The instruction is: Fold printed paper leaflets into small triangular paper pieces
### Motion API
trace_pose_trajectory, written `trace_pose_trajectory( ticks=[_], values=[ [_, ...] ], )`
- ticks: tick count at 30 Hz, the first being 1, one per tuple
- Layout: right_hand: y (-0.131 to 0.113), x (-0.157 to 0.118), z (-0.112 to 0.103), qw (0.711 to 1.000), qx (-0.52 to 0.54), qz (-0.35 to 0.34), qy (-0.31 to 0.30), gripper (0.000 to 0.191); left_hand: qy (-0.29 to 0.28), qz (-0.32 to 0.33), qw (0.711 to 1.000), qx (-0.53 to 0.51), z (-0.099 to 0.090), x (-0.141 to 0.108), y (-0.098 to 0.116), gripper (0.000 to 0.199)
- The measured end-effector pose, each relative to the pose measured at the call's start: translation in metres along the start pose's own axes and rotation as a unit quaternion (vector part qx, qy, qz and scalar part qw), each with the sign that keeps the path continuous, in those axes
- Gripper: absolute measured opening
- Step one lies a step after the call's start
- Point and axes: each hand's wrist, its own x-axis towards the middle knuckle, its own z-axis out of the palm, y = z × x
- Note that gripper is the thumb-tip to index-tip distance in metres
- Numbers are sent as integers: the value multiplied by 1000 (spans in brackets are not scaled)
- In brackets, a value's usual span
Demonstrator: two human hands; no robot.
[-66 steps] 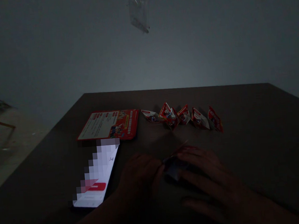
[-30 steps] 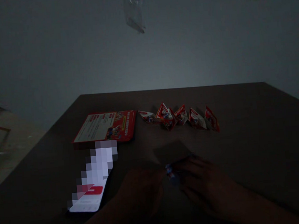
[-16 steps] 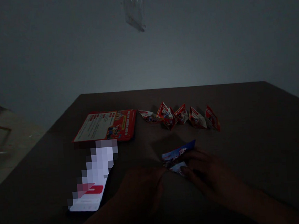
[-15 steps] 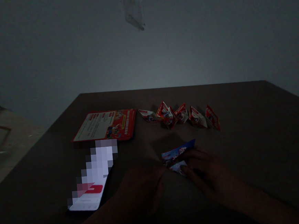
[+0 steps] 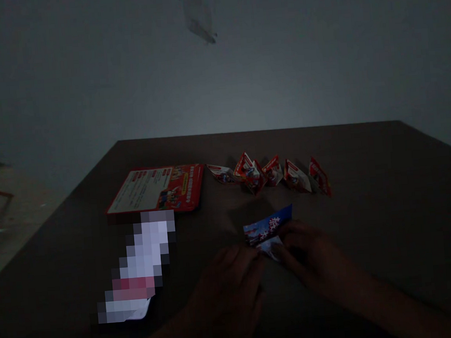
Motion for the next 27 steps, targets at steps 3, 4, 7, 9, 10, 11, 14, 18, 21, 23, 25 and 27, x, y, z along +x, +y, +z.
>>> trace_pose_trajectory(
  ticks=[3,4,7,9,10,11,14,18,21,23,25,27],
  values=[
    [0,1,-1,1000,3,6,10,25,-7,8,1000,23,1,0,2,38],
    [0,1,-1,1000,3,9,13,26,-5,9,999,37,2,1,2,40],
    [0,1,0,1000,-5,12,13,27,1,27,998,62,5,1,2,40],
    [0,0,0,1000,-14,15,6,26,0,32,997,65,7,2,2,39],
    [1,0,0,1000,-16,15,5,27,-3,28,997,65,9,2,2,39],
    [1,0,0,1000,-18,14,4,27,-8,27,997,67,9,1,2,39],
    [0,1,0,1000,-20,12,6,27,-14,24,997,76,11,0,4,41],
    [-1,2,-1,1000,-17,15,-1,26,-15,8,996,85,11,0,7,39],
    [-1,2,-1,1000,-14,20,-1,25,-26,-5,996,80,11,0,8,37],
    [-1,2,-1,1000,-11,21,-3,25,-34,-16,996,78,11,0,8,36],
    [0,1,-1,1000,-11,22,-5,24,-41,-20,996,78,11,-1,7,36],
    [0,0,-1,1000,-12,19,-7,24,-49,-14,996,76,10,-2,6,37]
  ],
)
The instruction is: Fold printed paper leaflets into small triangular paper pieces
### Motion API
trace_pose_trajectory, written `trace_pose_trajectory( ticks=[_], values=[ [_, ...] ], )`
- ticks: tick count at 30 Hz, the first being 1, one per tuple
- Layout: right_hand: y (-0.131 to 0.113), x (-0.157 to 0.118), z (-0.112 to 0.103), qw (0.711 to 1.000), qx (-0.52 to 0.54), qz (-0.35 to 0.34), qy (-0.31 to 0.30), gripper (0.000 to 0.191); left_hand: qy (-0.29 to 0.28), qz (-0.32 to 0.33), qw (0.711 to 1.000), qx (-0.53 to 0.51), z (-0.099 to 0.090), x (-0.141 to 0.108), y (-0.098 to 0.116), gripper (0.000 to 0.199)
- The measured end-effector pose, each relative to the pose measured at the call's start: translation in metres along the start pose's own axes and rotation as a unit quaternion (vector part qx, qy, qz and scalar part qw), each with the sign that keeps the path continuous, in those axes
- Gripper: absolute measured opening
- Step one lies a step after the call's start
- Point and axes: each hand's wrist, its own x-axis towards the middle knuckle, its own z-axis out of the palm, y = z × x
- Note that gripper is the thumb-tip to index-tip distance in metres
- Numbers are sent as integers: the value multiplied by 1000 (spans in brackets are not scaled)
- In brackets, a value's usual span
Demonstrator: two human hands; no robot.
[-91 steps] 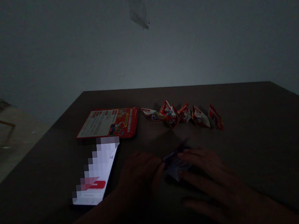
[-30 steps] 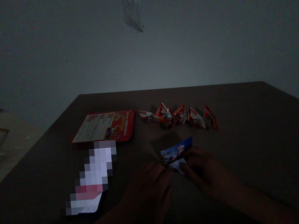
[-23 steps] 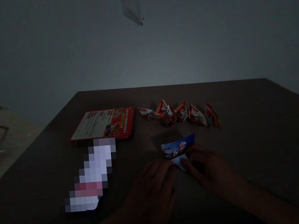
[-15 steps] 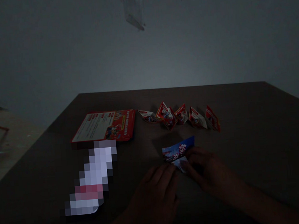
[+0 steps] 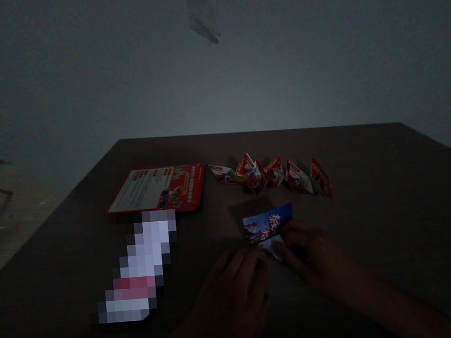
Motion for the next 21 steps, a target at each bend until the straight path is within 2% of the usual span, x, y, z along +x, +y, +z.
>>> trace_pose_trajectory(
  ticks=[13,21],
  values=[
    [1,2,-2,1000,-22,-8,-1,26,6,-5,1000,-14,-7,-2,-1,35],
    [-2,4,-4,1000,-18,-7,-2,25,-19,-18,999,-41,-14,0,-2,34]
  ],
)
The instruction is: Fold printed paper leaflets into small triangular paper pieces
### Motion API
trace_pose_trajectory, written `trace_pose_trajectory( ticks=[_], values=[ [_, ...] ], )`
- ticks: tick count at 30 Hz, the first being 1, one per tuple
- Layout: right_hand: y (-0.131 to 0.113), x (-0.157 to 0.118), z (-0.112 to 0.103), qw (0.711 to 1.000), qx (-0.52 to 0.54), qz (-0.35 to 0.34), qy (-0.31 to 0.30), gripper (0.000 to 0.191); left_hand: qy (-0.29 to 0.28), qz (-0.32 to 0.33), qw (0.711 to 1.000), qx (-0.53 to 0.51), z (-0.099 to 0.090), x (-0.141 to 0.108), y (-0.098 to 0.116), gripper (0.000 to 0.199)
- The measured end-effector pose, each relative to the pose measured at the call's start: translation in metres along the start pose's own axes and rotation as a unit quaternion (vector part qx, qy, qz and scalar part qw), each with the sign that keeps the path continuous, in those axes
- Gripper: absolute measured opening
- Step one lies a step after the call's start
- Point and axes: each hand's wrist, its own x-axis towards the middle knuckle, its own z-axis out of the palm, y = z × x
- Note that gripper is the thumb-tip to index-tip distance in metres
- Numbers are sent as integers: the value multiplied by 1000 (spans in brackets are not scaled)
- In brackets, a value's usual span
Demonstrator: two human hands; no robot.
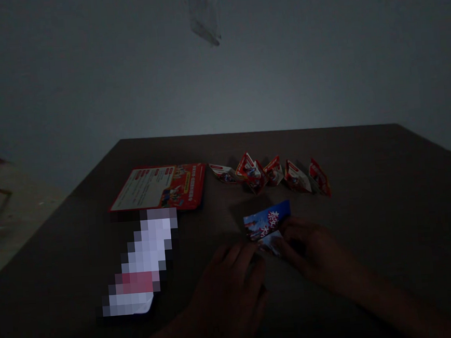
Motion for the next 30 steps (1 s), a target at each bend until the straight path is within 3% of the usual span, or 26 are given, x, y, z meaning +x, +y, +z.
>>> trace_pose_trajectory(
  ticks=[30],
  values=[
    [4,1,-1,1000,-6,23,6,22,15,0,999,-42,-4,-2,-3,34]
  ],
)
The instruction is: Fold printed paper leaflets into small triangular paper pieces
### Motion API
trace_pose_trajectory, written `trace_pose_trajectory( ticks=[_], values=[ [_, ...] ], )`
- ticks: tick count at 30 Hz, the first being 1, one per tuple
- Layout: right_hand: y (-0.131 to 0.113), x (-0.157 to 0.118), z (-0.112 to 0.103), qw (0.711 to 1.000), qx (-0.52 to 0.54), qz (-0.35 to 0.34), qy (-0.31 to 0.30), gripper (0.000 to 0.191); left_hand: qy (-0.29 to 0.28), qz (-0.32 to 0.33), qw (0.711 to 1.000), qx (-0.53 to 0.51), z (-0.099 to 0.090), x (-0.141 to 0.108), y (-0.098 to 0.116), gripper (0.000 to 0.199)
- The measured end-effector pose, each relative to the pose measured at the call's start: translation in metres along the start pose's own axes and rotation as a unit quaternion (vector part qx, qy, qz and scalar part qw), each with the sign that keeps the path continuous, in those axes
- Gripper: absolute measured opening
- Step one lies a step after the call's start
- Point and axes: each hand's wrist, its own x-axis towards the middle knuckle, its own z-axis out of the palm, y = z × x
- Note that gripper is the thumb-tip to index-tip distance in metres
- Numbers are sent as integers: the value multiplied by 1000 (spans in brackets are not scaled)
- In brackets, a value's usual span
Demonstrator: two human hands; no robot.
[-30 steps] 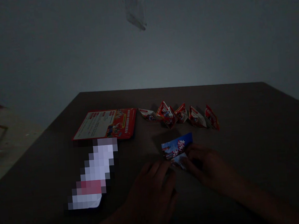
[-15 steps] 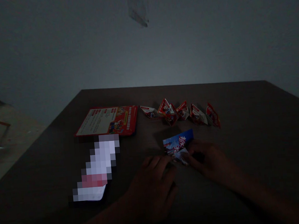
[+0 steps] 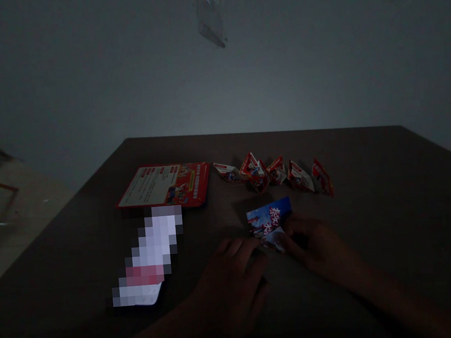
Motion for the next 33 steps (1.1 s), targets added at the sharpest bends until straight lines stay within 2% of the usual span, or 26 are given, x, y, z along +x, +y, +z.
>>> trace_pose_trajectory(
  ticks=[7,22,33],
  values=[
    [-1,1,1,1000,4,8,0,23,-7,5,1000,1,-1,1,-1,32],
    [1,2,6,1000,3,-2,10,24,31,22,999,23,2,1,-2,22],
    [-2,-2,3,997,-63,21,-25,22,19,14,999,30,2,1,1,25]
  ],
)
